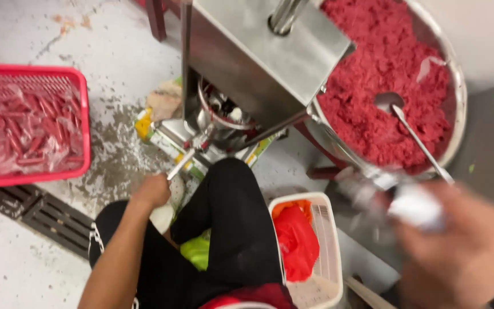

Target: The person operates a manual sausage stuffer by turning a crank to push ground meat into plastic casings. They repeatedly attach a casing, crank the machine, and place the filled casing into a red basket.

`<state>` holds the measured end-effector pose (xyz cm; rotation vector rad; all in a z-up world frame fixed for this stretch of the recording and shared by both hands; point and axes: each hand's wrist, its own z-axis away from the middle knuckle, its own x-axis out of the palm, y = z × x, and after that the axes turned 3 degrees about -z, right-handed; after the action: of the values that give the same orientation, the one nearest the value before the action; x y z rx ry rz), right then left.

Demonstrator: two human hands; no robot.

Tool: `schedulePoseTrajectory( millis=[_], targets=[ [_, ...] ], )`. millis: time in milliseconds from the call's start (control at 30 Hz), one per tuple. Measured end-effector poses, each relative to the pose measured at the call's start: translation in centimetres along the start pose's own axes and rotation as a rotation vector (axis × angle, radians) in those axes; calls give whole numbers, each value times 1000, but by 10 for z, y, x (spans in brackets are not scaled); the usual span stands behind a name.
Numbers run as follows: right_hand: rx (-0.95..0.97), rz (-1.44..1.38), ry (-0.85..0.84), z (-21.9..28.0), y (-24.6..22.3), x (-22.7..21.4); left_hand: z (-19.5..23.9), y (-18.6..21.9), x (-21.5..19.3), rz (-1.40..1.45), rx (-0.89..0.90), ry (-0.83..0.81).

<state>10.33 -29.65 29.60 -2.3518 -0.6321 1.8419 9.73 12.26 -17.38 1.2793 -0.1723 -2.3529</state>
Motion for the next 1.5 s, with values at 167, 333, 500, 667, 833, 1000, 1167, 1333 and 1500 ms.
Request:
schedulePoseTrajectory(
  millis=[167, 333, 500, 667, 833, 1000, 1167, 1333, 1500],
  targets=[
    [-369, -133, 88, -153, 221, 30, -26, 6, -4, 234, 78, -64],
    [-283, 452, 189, -244, 222, 122, -27, -4, -16, 884, -10, -331],
    [-177, 569, 38, -196, 220, 233, 9, -8, -46, 944, -51, -434],
    [-373, 505, 43, -144, 255, 296, -21, -53, 15, 1012, 8, -383],
    [-622, 634, 84, -129, 228, 285, 3, -55, 9, 1062, -29, -417],
    [-323, 512, 28, -150, 220, 303, 16, -58, 2, 1041, -42, -425],
    [121, 344, -177, -162, 189, 276, 9, -65, 20, 1045, -29, -407],
    [490, 110, -4, -234, 134, 146, -7, -64, 41, -83, 207, -133],
    [272, -218, -55, -190, 133, 30, 84, -2, -84, -149, -101, -345]
  ],
)
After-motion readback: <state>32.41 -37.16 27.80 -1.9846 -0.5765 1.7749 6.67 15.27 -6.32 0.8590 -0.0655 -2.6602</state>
